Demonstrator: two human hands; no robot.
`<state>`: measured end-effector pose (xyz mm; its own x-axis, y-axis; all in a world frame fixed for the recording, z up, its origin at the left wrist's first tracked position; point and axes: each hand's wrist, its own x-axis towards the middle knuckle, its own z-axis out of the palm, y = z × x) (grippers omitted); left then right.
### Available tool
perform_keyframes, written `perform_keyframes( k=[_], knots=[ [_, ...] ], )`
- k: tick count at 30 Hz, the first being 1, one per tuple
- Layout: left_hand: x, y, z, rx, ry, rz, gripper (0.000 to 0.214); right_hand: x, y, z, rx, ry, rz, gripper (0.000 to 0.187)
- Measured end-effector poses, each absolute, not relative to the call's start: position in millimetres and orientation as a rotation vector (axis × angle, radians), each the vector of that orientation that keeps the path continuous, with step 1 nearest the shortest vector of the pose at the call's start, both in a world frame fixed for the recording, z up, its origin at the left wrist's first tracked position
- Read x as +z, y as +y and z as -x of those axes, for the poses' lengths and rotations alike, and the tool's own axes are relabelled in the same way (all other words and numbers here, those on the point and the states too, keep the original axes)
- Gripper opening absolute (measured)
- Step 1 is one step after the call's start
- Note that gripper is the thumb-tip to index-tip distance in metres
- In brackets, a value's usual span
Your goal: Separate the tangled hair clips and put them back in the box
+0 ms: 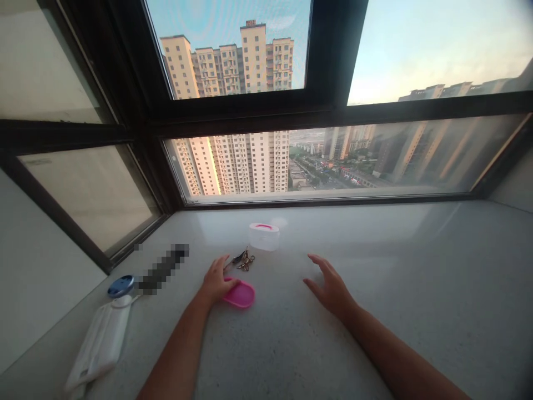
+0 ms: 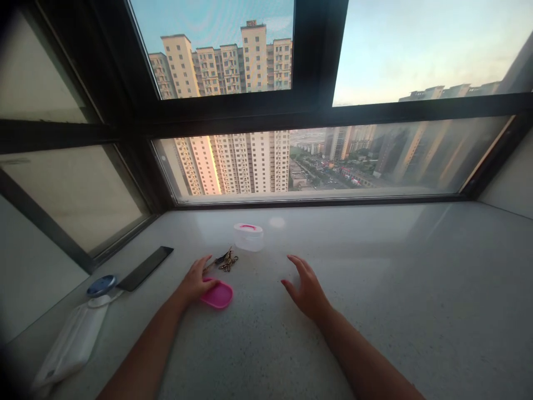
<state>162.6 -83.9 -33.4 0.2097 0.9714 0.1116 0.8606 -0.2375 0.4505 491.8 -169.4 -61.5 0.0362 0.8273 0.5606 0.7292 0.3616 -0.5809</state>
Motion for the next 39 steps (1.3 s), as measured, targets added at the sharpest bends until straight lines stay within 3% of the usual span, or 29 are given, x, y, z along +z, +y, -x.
perform_keyframes(
  k=[7, 12, 15, 22, 28, 33, 39],
  knots=[
    [-25, -102, -148, 0.519, 1.866, -2.126, 0.078, -68, -198, -499, 0.291, -1.435, 1.503, 0.040],
    [-16, -105, -141, 0.487, 1.820, -2.106, 0.027, -63, -197, -497, 0.328, -1.418, 1.498, 0.031],
    [-15, -104, -141, 0.535, 1.738, -2.092, 0.017, -63, -198, -501, 0.371, -1.376, 1.503, 0.028],
    [-22, -93, -148, 0.943, 1.565, -1.981, 0.020, -58, -199, -509, 0.510, -1.308, 1.512, 0.033],
    [-17, -86, -137, 1.277, 1.518, -1.768, 0.038, -58, -193, -524, 0.573, -1.308, 1.555, 0.037],
    [-15, -94, -136, 1.131, 1.505, -1.780, 0.043, -62, -191, -532, 0.677, -1.300, 1.546, 0.039],
    [-25, -97, -154, 0.818, 1.588, -1.934, 0.026, -61, -192, -530, 0.689, -1.296, 1.535, 0.036]
  ],
)
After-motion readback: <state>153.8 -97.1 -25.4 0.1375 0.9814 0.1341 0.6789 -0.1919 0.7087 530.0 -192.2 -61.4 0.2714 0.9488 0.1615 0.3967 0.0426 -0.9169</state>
